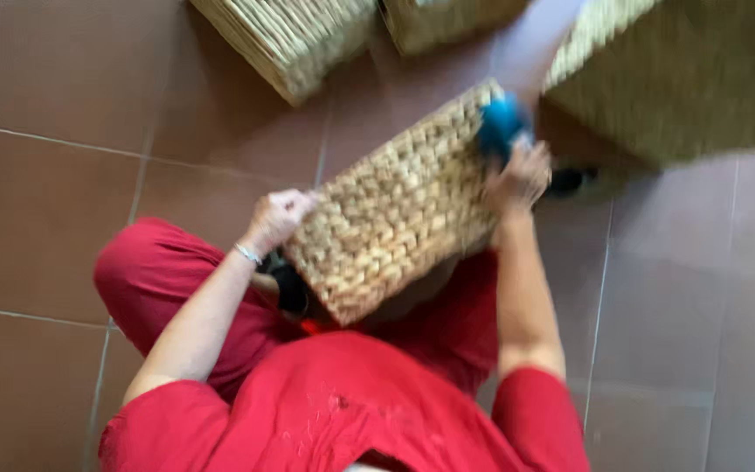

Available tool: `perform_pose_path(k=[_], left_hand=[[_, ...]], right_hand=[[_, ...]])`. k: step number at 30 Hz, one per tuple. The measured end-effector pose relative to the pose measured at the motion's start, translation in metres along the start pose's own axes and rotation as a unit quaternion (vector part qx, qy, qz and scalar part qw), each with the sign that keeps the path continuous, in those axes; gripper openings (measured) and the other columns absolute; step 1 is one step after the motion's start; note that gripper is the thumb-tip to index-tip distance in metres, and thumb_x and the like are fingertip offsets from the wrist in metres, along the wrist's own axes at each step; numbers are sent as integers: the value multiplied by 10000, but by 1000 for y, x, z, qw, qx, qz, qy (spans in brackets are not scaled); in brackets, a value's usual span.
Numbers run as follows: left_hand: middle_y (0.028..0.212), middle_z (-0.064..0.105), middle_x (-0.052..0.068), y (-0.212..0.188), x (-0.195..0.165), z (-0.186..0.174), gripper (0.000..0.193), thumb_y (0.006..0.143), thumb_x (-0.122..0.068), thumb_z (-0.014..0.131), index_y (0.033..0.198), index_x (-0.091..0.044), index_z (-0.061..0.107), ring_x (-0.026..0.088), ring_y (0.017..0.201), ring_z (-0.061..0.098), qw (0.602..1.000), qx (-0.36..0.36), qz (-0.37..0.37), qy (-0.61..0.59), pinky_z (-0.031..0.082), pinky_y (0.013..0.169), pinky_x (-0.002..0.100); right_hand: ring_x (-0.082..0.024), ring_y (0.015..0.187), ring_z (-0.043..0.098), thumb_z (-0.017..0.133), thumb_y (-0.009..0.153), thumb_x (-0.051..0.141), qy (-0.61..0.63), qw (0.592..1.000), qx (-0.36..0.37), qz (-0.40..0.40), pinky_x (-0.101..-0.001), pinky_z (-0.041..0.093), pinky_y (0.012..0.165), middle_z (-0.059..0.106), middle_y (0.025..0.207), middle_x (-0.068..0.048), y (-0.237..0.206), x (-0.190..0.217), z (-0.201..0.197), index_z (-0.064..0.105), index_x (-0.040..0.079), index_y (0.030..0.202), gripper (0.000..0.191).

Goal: The person sits on the floor and wipes woven water-hyacinth storage baskets one at a time with a blue cloth, turning each basket to clean its sides, lid and handle areas, then sets it aside and picks up the next basket.

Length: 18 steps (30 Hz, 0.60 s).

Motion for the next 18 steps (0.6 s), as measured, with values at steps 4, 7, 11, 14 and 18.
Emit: perform_pose_path(k=[4,7,11,14,18], left_hand=[[778,711,119,-14,9,-1,277,1038,-283,678,914,-47,753,116,642,598,1000,17,20,-13,504,604,350],[793,671,-45,-25,16,-3,239,1067,-222,636,939,-65,762,14,690,547,996,37,44,-73,453,583,262],[723,514,-98,-39,24,-9,370,1122,-278,661,849,-30,687,17,672,398,991,74,-25,-113,318,556,252],[755,519,-114,-49,24,-15,386,1143,-287,647,850,-35,642,8,692,394,979,87,-48,-176,311,578,239],[794,542,-112,-56,27,-19,348,1163,-271,659,901,-42,649,8,720,416,984,56,-18,-171,337,609,234]], right_hand=[[-481,1100,564,704,902,213,37,996,10,84,-550,478,902,599,1190,-270,-25,-12,5,568,-2,1337,504],[-427,1098,605,627,856,112,75,993,-31,-83,-489,520,949,602,1175,-197,-83,79,-40,558,47,1283,438],[-320,900,625,636,858,160,121,970,73,-197,-444,489,667,614,981,-135,-181,203,-115,614,46,1166,329],[-290,897,626,666,859,130,285,929,98,-216,-416,511,702,622,1011,-136,-228,222,-150,627,63,1181,331],[-277,917,642,683,883,151,240,947,51,-207,-413,513,706,634,1029,-120,-203,156,-132,629,101,1161,288]])
Point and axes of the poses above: each hand's wrist, its own y-axis towards the middle knuckle, its own z-axis out of the palm, x = y × z, the point moved 5 cm from there along y, towards the middle knuckle
